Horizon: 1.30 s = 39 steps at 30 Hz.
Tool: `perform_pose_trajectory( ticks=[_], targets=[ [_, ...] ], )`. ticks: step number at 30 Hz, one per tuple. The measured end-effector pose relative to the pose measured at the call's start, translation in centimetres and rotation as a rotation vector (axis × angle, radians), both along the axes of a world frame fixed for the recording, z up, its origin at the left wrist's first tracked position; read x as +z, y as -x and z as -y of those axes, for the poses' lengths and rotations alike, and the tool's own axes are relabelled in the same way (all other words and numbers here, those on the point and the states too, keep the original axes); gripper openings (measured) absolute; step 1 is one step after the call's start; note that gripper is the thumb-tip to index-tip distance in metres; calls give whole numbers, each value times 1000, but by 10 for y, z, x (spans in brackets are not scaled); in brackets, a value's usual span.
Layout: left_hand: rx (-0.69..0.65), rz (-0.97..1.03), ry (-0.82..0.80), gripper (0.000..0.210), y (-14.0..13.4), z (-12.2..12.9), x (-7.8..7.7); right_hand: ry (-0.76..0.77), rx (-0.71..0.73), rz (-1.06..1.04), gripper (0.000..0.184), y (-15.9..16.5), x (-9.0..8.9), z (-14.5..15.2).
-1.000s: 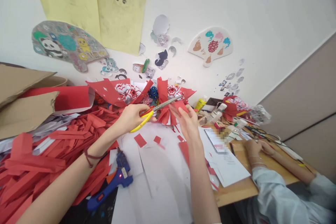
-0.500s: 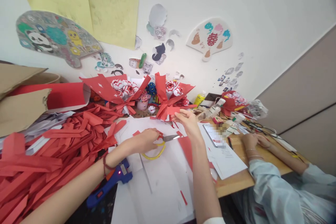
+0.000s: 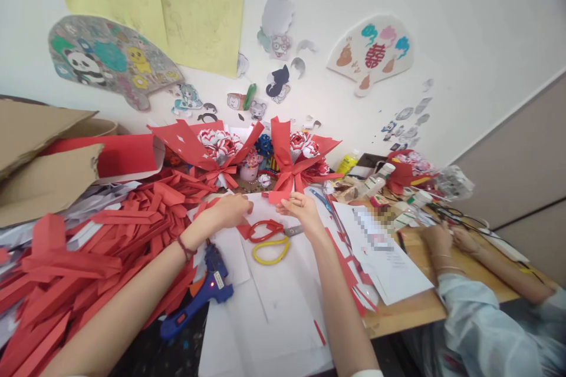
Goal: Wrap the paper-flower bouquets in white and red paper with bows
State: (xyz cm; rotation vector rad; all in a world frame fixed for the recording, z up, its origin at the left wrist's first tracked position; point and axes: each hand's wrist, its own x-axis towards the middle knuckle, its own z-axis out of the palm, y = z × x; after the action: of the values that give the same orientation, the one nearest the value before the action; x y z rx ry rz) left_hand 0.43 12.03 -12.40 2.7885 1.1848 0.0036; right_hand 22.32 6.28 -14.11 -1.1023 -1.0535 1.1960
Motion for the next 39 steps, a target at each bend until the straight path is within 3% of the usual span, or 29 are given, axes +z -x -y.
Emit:
perform_pose_trajectory(
  ticks=[5, 10, 15, 27, 34, 39],
  targets=[
    [-13, 23, 35, 14, -2, -3, -9, 42, -13, 2, 44, 5, -13, 0],
    [62, 193, 10, 13, 17, -13, 10, 50, -73, -1, 41, 4, -24, -3],
    [35, 392, 76, 12, 32, -24, 28, 34, -94, -23, 41, 5, -30, -5],
    [-9, 530, 136, 11, 33, -24, 28, 46, -49, 16, 43, 5, -29, 0],
    [-15, 590, 161, 10, 33, -23, 30, 39, -90, 150, 40, 3, -33, 0],
    [-48, 638, 221, 10, 29, -19, 32, -50, -256, 347, 33, 2, -32, -2]
  ],
)
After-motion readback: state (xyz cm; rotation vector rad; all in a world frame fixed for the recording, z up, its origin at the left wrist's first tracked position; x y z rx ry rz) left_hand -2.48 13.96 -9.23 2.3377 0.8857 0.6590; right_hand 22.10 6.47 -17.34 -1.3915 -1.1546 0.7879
